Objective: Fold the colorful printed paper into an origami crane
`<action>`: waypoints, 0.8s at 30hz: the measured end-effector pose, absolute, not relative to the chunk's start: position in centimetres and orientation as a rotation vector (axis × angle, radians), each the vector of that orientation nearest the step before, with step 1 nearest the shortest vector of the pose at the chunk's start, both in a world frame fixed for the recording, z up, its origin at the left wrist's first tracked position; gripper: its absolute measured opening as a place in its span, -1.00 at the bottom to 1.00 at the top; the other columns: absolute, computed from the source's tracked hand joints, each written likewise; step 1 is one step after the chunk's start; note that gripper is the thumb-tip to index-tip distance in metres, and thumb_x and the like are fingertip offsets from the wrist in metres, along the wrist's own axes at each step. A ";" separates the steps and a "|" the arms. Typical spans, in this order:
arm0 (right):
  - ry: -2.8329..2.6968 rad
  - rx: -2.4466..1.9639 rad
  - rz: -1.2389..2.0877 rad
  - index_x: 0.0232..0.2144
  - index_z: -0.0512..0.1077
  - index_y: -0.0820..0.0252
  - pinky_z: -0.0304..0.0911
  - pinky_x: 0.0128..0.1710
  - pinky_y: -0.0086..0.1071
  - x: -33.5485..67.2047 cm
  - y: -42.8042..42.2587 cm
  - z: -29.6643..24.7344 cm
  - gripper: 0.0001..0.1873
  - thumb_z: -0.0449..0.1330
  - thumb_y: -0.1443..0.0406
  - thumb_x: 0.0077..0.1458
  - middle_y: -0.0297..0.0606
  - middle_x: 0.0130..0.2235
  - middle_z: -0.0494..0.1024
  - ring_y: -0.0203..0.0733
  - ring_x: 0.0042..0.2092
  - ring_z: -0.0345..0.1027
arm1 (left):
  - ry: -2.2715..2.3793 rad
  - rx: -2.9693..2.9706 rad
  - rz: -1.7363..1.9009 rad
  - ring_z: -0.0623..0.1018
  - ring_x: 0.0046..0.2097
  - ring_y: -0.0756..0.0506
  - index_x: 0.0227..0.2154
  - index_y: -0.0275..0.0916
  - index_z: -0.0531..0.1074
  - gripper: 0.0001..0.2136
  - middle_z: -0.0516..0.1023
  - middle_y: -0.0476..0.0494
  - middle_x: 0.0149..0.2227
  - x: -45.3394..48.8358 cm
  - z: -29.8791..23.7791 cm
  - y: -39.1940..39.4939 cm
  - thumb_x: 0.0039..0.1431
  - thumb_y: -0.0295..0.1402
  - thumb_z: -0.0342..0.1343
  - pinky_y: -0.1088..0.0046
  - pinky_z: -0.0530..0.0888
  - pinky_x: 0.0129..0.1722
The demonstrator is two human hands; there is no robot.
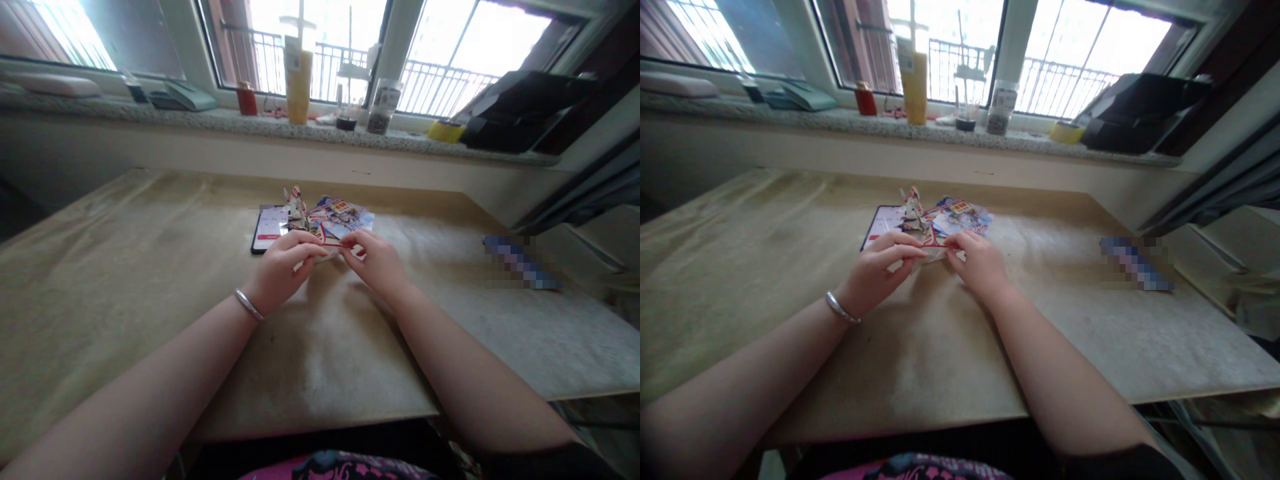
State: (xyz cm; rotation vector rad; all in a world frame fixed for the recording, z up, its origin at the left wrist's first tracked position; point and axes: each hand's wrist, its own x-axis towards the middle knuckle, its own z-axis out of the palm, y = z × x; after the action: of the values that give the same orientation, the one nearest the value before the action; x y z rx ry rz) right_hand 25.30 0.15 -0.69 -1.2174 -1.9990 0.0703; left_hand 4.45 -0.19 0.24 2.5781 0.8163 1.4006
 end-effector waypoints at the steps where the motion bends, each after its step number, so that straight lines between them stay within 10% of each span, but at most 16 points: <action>1: -1.990 -1.204 0.062 -0.26 0.45 0.10 0.33 -0.32 -0.37 25.3 0.2 -0.6 -0.86 0.16 0.31 0.08 -0.28 -0.26 0.52 -0.25 -0.30 0.40 | 0.792 2.593 1.383 0.50 -0.14 -0.04 -0.24 -0.22 0.48 -0.81 0.50 -0.15 -0.21 4.5 0.2 -0.1 0.17 -0.55 0.02 0.35 0.48 -0.09; 11: -2.252 -1.133 -0.004 -0.39 0.49 0.13 0.26 -0.14 -0.28 25.6 0.2 -0.2 -0.92 0.18 0.32 0.06 -0.24 -0.30 0.55 -0.15 -0.18 0.35 | 0.851 2.677 1.121 0.48 -0.07 -0.10 -0.03 -0.23 0.39 -0.71 0.52 -0.18 -0.11 3.5 0.3 0.2 0.20 -0.33 0.06 0.31 0.42 -0.04; 15: -2.448 -1.078 0.025 -0.44 0.48 0.15 0.23 -0.19 -0.34 25.7 -0.1 0.4 -0.91 0.18 0.34 0.07 -0.25 -0.32 0.55 -0.20 -0.24 0.37 | 0.986 2.665 0.983 0.50 -0.14 -0.10 -0.26 -0.22 0.54 -0.61 0.56 -0.14 -0.19 3.1 0.5 0.4 0.33 -0.26 -0.23 0.29 0.40 -0.09; 24: -2.638 -1.016 0.127 -0.47 0.46 0.16 0.20 -0.17 -0.37 25.8 -0.4 0.4 -0.89 0.16 0.36 0.08 -0.26 -0.29 0.55 -0.21 -0.18 0.36 | 1.567 2.877 0.637 0.39 0.01 -0.26 -0.34 -0.09 0.59 -0.76 0.57 -0.04 -0.12 3.6 0.9 -0.9 0.20 -0.22 0.01 0.03 0.23 0.04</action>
State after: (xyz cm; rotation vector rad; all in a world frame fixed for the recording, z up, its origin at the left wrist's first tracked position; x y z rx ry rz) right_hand 25.83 -0.40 0.44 -1.0163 -2.6384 0.1273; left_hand 3.57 -0.91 0.87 2.8773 1.5672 0.6369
